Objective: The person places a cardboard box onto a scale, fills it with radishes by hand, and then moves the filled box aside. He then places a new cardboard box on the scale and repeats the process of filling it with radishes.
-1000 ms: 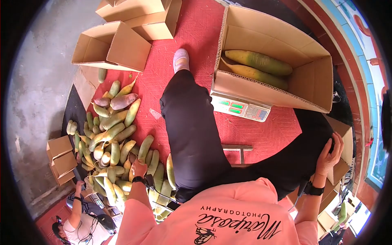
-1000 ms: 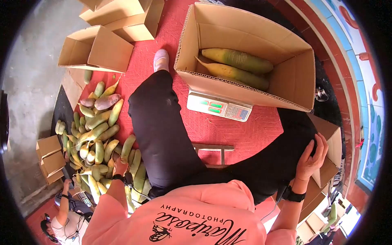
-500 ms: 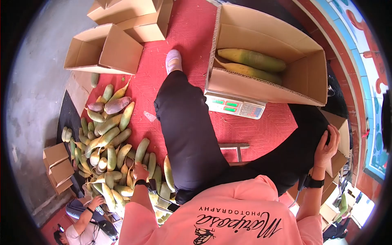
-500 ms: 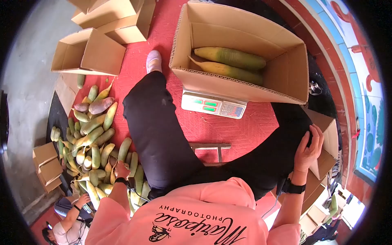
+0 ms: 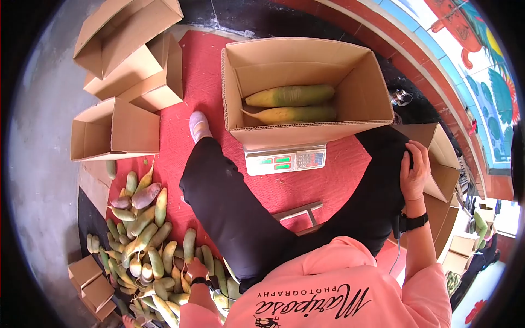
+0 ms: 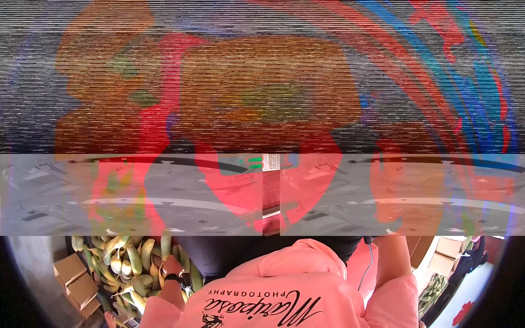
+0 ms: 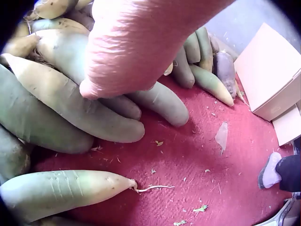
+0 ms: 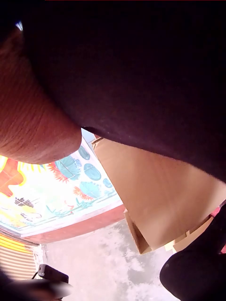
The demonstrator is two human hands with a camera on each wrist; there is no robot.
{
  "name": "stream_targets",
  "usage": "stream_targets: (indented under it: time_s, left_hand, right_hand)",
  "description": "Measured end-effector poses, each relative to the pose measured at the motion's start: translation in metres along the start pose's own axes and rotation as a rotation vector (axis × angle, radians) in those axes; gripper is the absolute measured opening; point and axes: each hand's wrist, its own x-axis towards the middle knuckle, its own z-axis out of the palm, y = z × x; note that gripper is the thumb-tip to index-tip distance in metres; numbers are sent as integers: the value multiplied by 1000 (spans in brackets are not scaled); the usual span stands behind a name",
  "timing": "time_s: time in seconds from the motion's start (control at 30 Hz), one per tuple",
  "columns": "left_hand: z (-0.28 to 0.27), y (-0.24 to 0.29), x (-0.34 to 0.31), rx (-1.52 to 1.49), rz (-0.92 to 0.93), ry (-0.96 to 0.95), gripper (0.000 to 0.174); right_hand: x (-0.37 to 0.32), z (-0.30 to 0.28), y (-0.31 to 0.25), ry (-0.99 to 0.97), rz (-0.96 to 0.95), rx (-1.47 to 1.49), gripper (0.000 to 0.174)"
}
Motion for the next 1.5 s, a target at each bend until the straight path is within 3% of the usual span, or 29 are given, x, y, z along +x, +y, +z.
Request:
stream_targets:
  time_s: [0.1, 0.27, 0.33, 0.37, 0.5, 0.6, 0.7, 0.93, 1.13, 1.23, 1.3, 1.4, 1.43, 1.47, 1.5]
  left_hand:
    - [-27, 9, -21, 112, 28, -79, 38]
    - [-5, 0, -13, 150, 36, -34, 36]
    - [4, -5, -3, 55, -9, -105, 35]
    - [4, -6, -5, 65, 30, -97, 32]
    - [7, -12, -6, 18, 53, -107, 29]
    - [7, -17, -14, -28, 54, -26, 25]
    - [35, -31, 0, -129, 261, 307, 19]
    - [-38, 11, -18, -134, 243, 269, 11]
    - [-74, 40, -24, -187, 361, 348, 12]
    - [-99, 47, -22, -367, 439, 487, 11]
    - [-120, 47, -27, -482, 463, 680, 21]
    - [-147, 33, -23, -633, 398, 706, 31]
    - [-181, 43, -47, -768, 329, 618, 43]
    - [-193, 38, -54, -765, 331, 622, 43]
    - [-203, 30, -54, -879, 296, 713, 44]
  right_hand:
    - [-2, 3, 6, 11, 2, -24, 18]
    - [-3, 4, 6, 33, 0, 19, 18]
    - [-7, 7, 8, 61, 63, 147, 18]
    - [2, 1, 2, 43, -21, 12, 18]
    - [0, 1, 6, 51, -10, 42, 17]
    - [-1, 1, 7, 58, 1, 57, 17]
    - [0, 1, 8, 73, 14, 84, 17]
    - [-2, -2, 11, 82, 34, 127, 16]
    - [-4, -3, 14, 86, 64, 135, 15]
    - [-4, -3, 16, 88, 70, 142, 15]
    - [-6, -2, 17, 89, 71, 147, 15]
    - [-8, -1, 18, 113, 145, 289, 15]
    - [-5, -3, 17, 108, 111, 228, 15]
    - [-3, -4, 16, 104, 78, 166, 16]
    - [-3, -4, 16, 109, 82, 166, 16]
